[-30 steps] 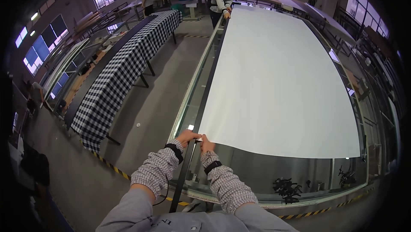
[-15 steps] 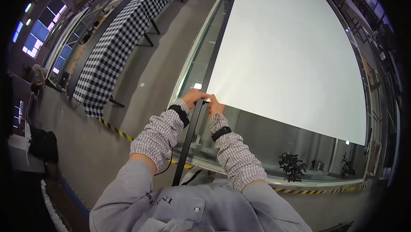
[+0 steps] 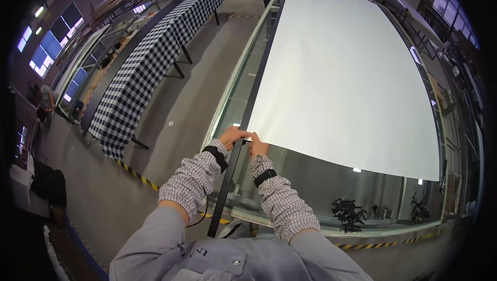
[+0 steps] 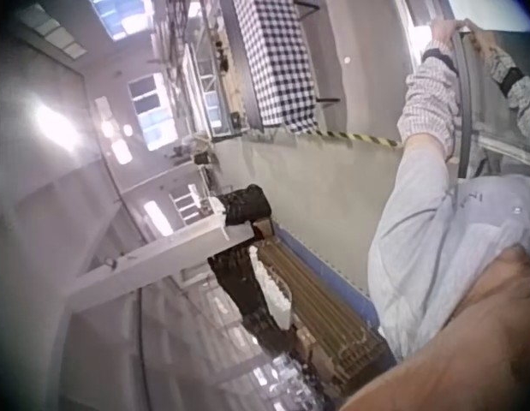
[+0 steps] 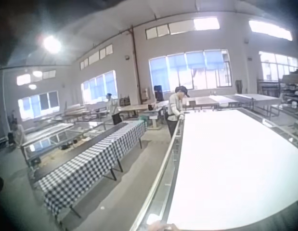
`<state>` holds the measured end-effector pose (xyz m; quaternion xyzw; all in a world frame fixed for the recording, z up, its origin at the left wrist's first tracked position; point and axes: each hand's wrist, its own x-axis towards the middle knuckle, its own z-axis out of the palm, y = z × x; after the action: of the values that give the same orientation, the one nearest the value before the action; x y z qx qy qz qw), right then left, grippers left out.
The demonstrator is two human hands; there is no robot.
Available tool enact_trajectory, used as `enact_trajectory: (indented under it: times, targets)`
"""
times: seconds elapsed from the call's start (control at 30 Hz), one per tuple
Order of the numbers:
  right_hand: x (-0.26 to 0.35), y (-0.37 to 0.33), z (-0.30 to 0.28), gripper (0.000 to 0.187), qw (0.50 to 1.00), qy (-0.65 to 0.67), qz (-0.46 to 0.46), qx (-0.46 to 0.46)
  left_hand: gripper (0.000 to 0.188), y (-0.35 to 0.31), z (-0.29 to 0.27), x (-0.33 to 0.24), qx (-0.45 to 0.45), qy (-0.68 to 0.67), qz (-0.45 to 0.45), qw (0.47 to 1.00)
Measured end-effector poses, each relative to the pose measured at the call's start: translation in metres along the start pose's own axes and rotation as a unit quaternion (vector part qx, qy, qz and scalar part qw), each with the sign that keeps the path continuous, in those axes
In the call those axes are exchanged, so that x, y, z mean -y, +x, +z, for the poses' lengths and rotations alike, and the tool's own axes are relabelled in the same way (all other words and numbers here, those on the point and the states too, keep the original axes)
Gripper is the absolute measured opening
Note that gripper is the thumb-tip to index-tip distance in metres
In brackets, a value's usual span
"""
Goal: The person assembles a frame around a large white board on a glass table. They use a staple gun to secure a black strip to the board's edge, then attach a long black frame piece using a hammer and small metal fasteners. The process involves measuring, cutting, and hammering components into place.
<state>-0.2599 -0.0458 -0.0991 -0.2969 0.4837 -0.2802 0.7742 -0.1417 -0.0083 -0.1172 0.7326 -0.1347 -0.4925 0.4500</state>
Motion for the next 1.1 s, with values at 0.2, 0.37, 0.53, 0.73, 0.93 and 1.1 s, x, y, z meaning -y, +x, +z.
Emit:
enact_trajectory:
  times: [0.2,0.37,0.53,0.73,0.93,1.1]
  targets:
    - [0.002,0.004,-0.004,0.019,1.000,-0.013,-0.019,0.006,0.092,-0.001,0.003,-0.005,0.039,-0.029,-0.015,0.999]
    - [-0.004,0.007,-0.011,0.030,1.000,0.003,-0.001,0.012,0.083,-0.010,0.008,-0.004,0.026,-0.004,-0.012,1.000]
    - [-0.011,0.013,-0.019,0.032,1.000,-0.011,0.015,-0.002,0.077,-0.010,0.012,0.003,0.033,-0.030,-0.002,0.999]
    - [-0.012,0.007,-0.018,0.021,1.000,-0.003,0.015,-0.023,0.047,0.001,0.011,0.018,0.021,-0.017,0.007,1.000]
    - [-0.003,0.001,-0.016,0.016,1.000,0.007,-0.017,0.007,0.068,-0.005,0.015,0.007,0.025,-0.063,0.023,0.997]
    - [-0.003,0.001,-0.014,0.018,1.000,0.003,-0.024,0.008,0.063,0.011,0.010,0.015,0.034,-0.064,0.003,0.997]
